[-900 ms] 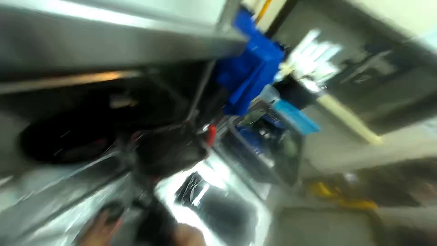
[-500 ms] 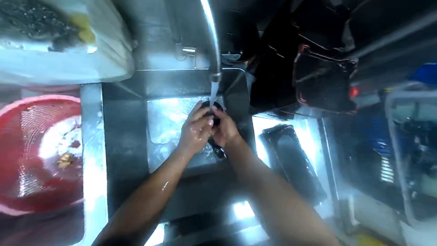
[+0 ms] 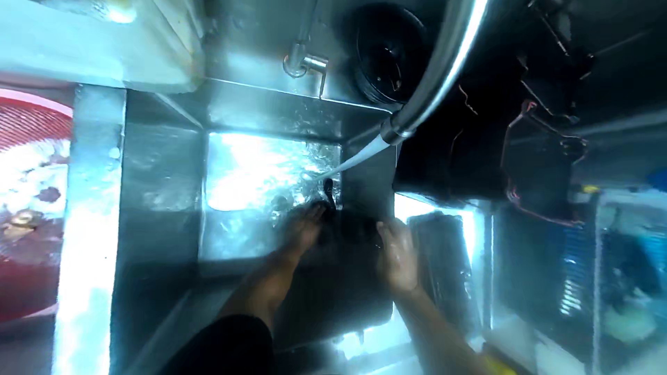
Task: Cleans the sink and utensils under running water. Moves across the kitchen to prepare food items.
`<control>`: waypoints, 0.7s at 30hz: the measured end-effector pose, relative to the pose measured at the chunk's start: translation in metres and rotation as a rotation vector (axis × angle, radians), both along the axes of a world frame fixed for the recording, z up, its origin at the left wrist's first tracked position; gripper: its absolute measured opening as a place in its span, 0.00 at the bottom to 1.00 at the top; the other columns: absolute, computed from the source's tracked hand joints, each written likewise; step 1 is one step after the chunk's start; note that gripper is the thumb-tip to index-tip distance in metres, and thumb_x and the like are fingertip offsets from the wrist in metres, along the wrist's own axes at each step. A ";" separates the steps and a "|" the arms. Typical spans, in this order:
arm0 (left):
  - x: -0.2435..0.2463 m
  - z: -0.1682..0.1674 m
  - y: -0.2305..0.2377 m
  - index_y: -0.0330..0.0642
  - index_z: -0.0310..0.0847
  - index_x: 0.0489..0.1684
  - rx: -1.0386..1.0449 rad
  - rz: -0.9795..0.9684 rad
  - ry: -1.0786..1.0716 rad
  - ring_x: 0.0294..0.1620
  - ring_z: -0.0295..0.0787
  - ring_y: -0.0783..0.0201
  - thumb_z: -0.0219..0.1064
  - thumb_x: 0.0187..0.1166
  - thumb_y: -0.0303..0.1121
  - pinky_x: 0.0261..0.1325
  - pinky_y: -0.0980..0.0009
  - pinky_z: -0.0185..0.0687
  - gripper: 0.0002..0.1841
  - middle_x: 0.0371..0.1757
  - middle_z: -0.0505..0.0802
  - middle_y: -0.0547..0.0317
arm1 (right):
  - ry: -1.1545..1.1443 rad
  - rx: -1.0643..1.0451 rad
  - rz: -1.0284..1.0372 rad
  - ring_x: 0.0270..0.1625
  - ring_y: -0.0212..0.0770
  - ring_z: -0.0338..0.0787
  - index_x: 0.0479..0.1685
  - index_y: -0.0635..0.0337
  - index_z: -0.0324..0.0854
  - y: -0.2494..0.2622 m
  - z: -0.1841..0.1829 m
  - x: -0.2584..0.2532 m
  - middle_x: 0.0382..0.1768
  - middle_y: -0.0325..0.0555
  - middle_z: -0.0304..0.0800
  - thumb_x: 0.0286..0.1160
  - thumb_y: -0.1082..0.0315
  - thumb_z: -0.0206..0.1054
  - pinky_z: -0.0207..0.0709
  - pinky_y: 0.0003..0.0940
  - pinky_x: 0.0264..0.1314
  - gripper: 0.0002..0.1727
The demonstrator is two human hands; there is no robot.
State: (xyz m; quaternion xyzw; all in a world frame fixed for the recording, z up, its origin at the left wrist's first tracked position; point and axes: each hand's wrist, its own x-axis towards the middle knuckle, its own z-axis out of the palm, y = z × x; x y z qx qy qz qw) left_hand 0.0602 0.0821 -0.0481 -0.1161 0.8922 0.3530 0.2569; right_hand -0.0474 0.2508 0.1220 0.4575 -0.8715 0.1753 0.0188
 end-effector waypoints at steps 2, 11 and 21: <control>-0.008 -0.019 -0.010 0.41 0.74 0.82 -0.109 0.084 -0.003 0.92 0.60 0.47 0.60 0.84 0.26 0.91 0.48 0.57 0.25 0.91 0.70 0.50 | 0.024 -0.005 0.011 0.68 0.57 0.87 0.61 0.64 0.86 -0.001 -0.004 -0.002 0.65 0.63 0.86 0.68 0.70 0.60 0.82 0.50 0.70 0.22; -0.063 0.009 -0.102 0.37 0.88 0.53 0.297 0.932 -0.038 0.60 0.89 0.39 0.58 0.88 0.55 0.66 0.33 0.79 0.27 0.53 0.92 0.37 | 0.050 0.060 -0.005 0.68 0.63 0.87 0.63 0.64 0.87 -0.003 -0.005 -0.002 0.66 0.65 0.86 0.62 0.70 0.60 0.83 0.55 0.68 0.26; -0.024 0.144 -0.033 0.36 0.87 0.59 0.234 0.749 0.765 0.87 0.69 0.51 0.61 0.88 0.40 0.90 0.51 0.65 0.17 0.77 0.84 0.48 | -1.503 -0.669 -0.698 0.47 0.38 0.91 0.64 0.48 0.81 -0.152 0.013 0.002 0.49 0.41 0.92 0.89 0.43 0.53 0.88 0.41 0.47 0.24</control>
